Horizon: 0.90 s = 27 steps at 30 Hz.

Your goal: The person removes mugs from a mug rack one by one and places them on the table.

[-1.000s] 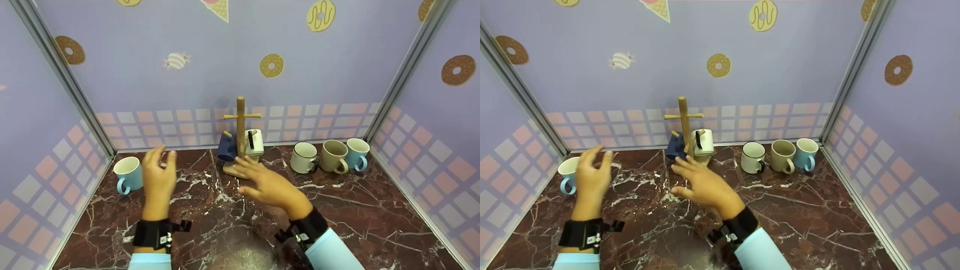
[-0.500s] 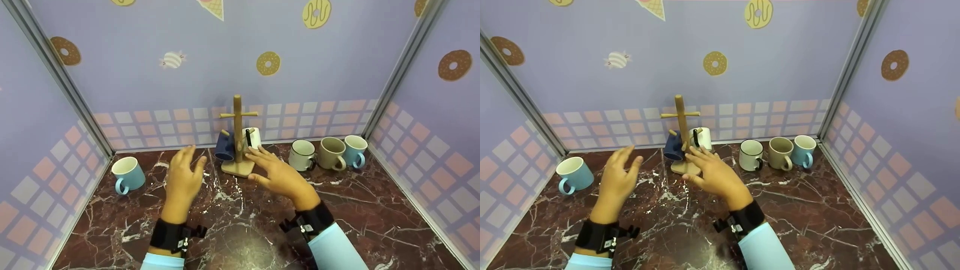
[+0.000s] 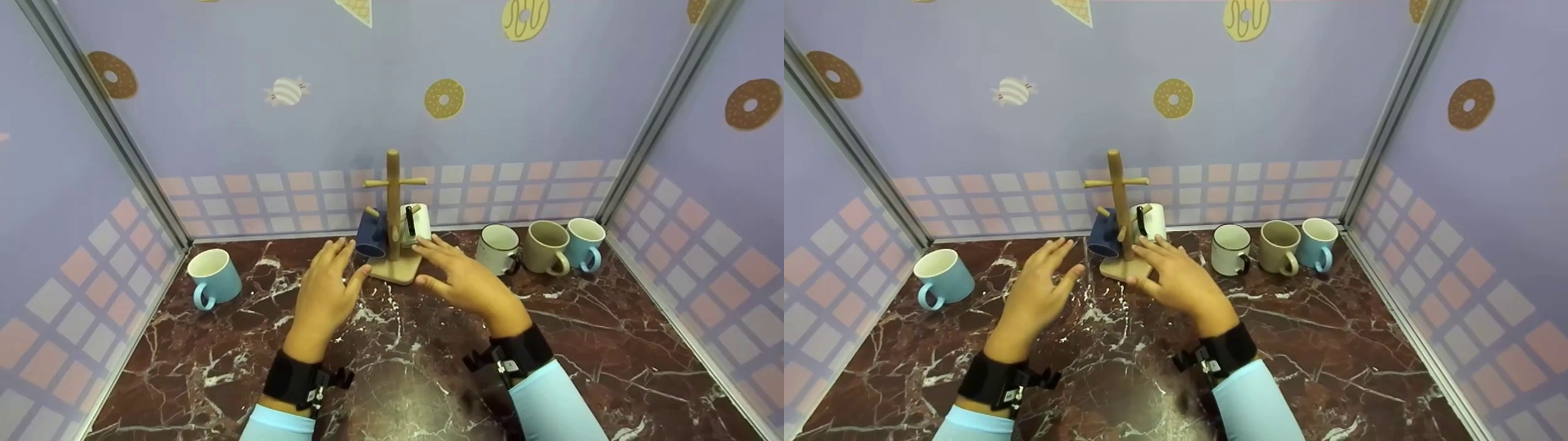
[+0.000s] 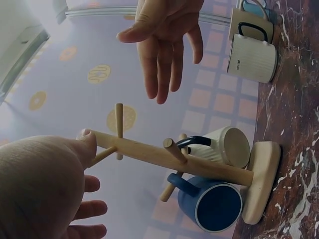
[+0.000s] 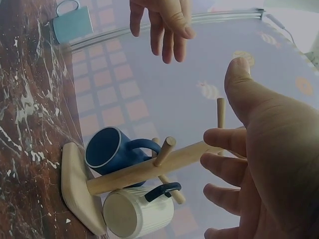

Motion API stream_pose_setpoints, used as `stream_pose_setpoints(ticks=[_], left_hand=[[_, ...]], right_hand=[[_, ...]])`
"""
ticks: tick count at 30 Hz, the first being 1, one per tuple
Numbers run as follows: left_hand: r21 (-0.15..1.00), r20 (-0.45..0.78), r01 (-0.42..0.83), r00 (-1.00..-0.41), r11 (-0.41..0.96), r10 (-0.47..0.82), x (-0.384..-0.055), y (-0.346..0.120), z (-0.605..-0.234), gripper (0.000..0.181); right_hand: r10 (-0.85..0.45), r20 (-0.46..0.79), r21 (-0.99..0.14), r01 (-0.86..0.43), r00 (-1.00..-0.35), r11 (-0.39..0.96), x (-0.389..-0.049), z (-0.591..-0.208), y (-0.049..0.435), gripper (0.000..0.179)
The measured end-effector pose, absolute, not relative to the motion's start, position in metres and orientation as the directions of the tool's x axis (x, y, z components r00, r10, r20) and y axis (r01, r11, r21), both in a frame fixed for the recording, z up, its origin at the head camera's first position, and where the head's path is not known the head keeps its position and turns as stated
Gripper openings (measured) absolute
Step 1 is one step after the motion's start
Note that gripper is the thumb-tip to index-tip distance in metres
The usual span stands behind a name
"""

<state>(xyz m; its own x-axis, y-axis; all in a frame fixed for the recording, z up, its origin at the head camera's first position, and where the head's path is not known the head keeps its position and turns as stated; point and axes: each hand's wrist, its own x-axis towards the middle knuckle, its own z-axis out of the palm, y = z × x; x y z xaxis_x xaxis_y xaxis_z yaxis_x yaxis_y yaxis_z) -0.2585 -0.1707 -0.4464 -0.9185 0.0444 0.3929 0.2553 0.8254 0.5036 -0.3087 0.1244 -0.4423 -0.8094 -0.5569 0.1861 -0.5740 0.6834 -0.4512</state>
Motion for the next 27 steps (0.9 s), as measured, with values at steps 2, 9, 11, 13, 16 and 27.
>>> stream_pose_setpoints(ticks=[2,9,11,13,16,27], left_hand=[[0.502,0.385,0.258,-0.921,0.825,0.053,-0.259,-0.169,-0.446,0.069],[0.496,0.370,0.257,-0.927,0.829,0.066,-0.257,-0.167,-0.444,0.072],[0.495,0.364,0.255,-0.929,0.831,0.069,-0.256,-0.166,-0.444,0.072],[0.488,0.364,0.258,-0.928,0.834,0.075,-0.256,-0.164,-0.444,0.072],[0.481,0.364,0.259,-0.928,0.837,0.079,-0.255,-0.163,-0.443,0.073],[0.474,0.357,0.269,-0.929,0.839,0.096,-0.252,-0.156,-0.442,0.074]], right_hand=[[-0.556,0.185,-0.453,-0.573,-0.810,0.684,-0.309,-0.441,0.125,0.082],[-0.563,0.195,-0.445,-0.584,-0.803,0.678,-0.309,-0.441,0.124,0.081],[-0.564,0.198,-0.448,-0.585,-0.802,0.675,-0.309,-0.440,0.124,0.078],[-0.557,0.200,-0.451,-0.581,-0.806,0.677,-0.309,-0.439,0.124,0.076],[-0.545,0.213,-0.456,-0.576,-0.811,0.678,-0.309,-0.438,0.123,0.073],[-0.454,0.277,-0.485,-0.531,-0.847,0.695,-0.317,-0.420,0.117,0.071]])
